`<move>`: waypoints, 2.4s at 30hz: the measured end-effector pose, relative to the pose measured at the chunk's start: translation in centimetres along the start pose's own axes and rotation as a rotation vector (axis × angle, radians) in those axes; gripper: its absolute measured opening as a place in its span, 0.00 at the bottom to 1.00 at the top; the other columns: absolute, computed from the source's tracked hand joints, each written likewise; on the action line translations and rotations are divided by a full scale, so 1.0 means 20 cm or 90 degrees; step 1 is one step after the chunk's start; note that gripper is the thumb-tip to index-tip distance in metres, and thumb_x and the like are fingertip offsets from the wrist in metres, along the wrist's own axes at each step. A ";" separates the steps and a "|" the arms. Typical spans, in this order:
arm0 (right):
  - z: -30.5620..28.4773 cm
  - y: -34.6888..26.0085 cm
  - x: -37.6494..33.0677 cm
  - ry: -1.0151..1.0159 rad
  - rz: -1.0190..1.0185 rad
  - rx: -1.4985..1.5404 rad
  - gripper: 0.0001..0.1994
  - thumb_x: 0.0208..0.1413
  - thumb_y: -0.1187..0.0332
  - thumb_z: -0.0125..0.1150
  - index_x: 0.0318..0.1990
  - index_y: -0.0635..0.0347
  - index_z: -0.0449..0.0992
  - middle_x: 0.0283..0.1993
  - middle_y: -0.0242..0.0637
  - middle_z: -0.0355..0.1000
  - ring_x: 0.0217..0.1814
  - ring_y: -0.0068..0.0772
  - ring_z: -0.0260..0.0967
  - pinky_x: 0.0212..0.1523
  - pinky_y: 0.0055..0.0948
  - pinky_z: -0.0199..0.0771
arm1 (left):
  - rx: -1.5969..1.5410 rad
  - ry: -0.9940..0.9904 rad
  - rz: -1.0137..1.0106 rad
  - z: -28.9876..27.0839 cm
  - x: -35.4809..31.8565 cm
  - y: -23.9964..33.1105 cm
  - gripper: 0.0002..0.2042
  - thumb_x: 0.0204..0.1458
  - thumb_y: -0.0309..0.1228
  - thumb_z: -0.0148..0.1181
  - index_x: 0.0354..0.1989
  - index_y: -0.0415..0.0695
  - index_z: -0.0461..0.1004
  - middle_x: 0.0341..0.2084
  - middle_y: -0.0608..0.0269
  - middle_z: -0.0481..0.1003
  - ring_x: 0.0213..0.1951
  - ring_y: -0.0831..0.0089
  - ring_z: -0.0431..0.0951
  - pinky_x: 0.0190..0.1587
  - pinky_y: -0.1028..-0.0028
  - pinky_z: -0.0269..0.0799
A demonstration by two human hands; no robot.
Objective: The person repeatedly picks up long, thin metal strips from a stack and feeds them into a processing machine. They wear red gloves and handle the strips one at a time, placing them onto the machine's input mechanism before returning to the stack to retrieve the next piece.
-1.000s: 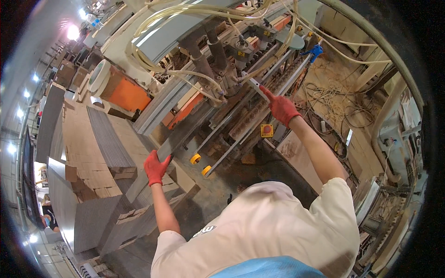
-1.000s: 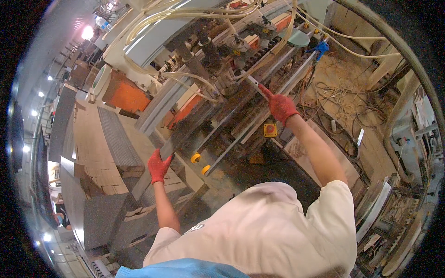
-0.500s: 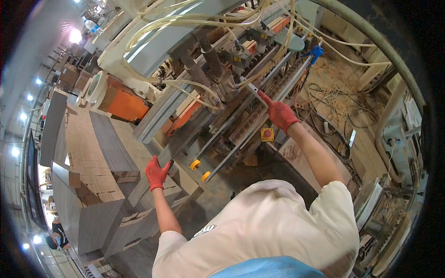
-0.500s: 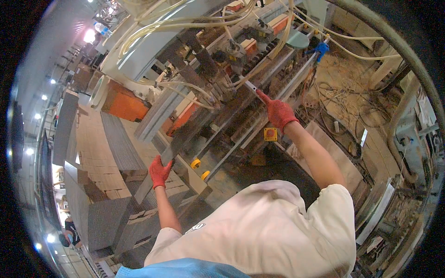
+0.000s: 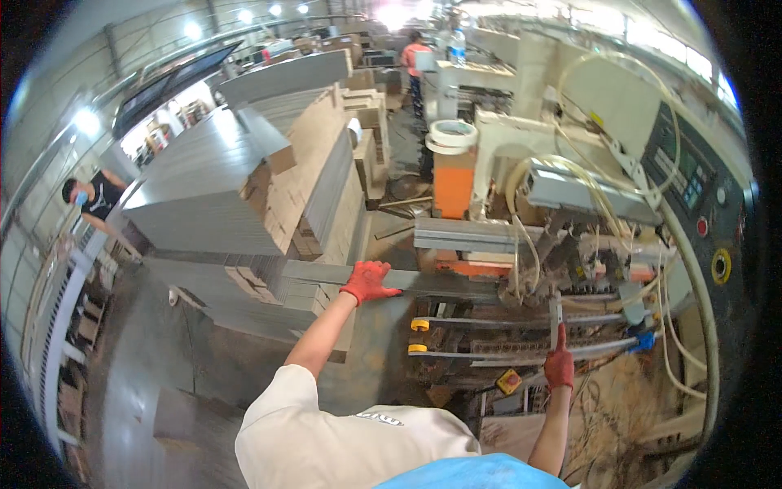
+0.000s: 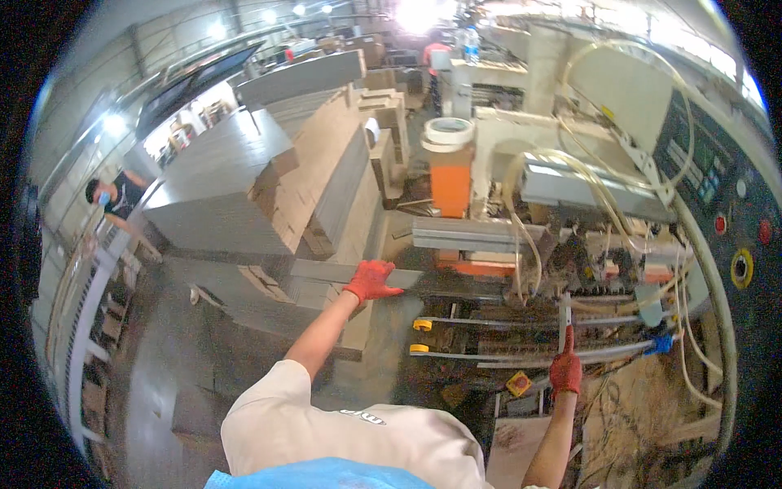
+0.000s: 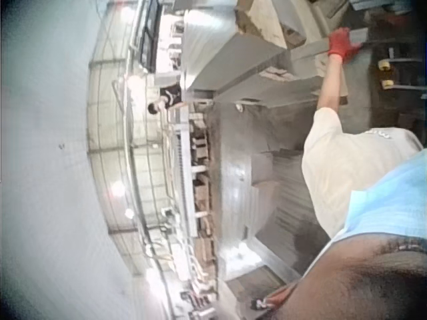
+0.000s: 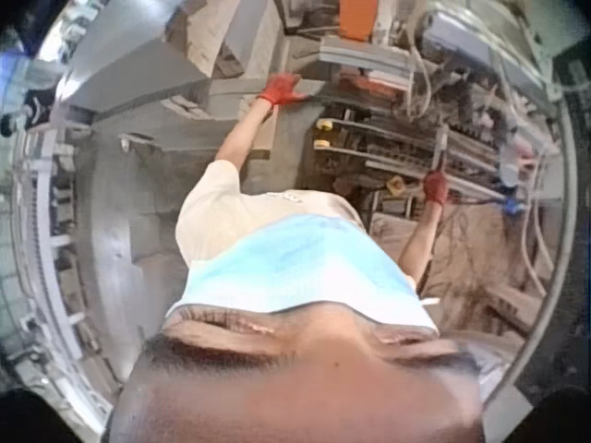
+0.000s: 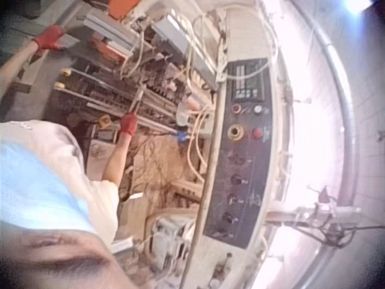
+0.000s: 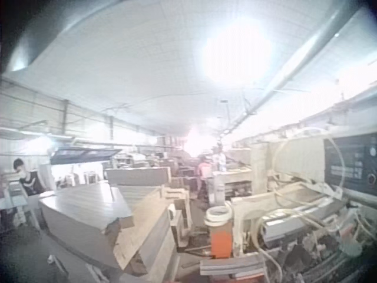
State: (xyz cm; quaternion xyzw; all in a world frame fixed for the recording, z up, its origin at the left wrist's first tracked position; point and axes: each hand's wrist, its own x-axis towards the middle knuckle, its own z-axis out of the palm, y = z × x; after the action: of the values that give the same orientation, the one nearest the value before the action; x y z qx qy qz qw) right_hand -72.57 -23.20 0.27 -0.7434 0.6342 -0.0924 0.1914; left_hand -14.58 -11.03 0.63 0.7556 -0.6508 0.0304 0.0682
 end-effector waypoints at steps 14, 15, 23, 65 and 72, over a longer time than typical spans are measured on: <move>0.18 0.18 -0.01 0.224 -0.214 0.276 0.42 0.61 0.79 0.49 0.80 0.33 0.44 0.45 0.51 0.78 0.27 0.44 0.75 0.26 0.42 0.75 | 0.073 0.043 -0.046 0.06 -0.05 0.05 0.31 0.43 0.51 0.72 0.57 0.56 0.73 0.49 0.59 0.76 0.56 0.58 0.75 0.59 0.46 0.60; 0.20 0.22 0.00 0.206 -0.194 0.385 0.40 0.63 0.76 0.50 0.80 0.36 0.44 0.49 0.51 0.76 0.30 0.43 0.75 0.30 0.44 0.76 | 0.064 0.038 -0.046 0.06 -0.04 0.05 0.31 0.43 0.51 0.72 0.56 0.56 0.73 0.48 0.60 0.76 0.56 0.58 0.75 0.60 0.45 0.60; 0.23 0.35 0.09 0.041 -0.005 0.913 0.33 0.68 0.64 0.56 0.78 0.44 0.49 0.51 0.44 0.73 0.28 0.34 0.73 0.27 0.38 0.75 | 0.039 0.006 -0.077 0.09 -0.08 -0.05 0.31 0.42 0.47 0.74 0.57 0.57 0.73 0.50 0.61 0.76 0.59 0.59 0.74 0.61 0.43 0.59; 0.88 -1.20 -1.31 -0.851 -0.076 0.792 0.16 0.64 0.66 0.61 0.58 0.54 0.73 0.62 0.34 0.61 0.62 0.35 0.65 0.56 0.40 0.74 | 0.221 0.099 -1.026 -0.06 -3.73 2.09 0.36 0.28 0.48 0.76 0.52 0.51 0.75 0.48 0.56 0.76 0.54 0.54 0.73 0.60 0.51 0.63; 1.18 -1.29 -1.69 -0.909 -0.209 0.605 0.16 0.64 0.64 0.64 0.57 0.49 0.70 0.46 0.33 0.76 0.40 0.32 0.75 0.39 0.32 0.76 | -0.063 0.177 -1.496 0.47 -3.98 2.56 0.34 0.31 0.52 0.76 0.51 0.53 0.75 0.47 0.58 0.79 0.52 0.57 0.78 0.53 0.53 0.68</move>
State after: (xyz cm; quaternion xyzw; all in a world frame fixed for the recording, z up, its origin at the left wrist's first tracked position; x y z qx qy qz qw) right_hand -46.16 16.91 -7.27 -0.5466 0.1418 0.1143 0.8173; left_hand -77.65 58.22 -16.05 0.8772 0.4548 0.0056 0.1537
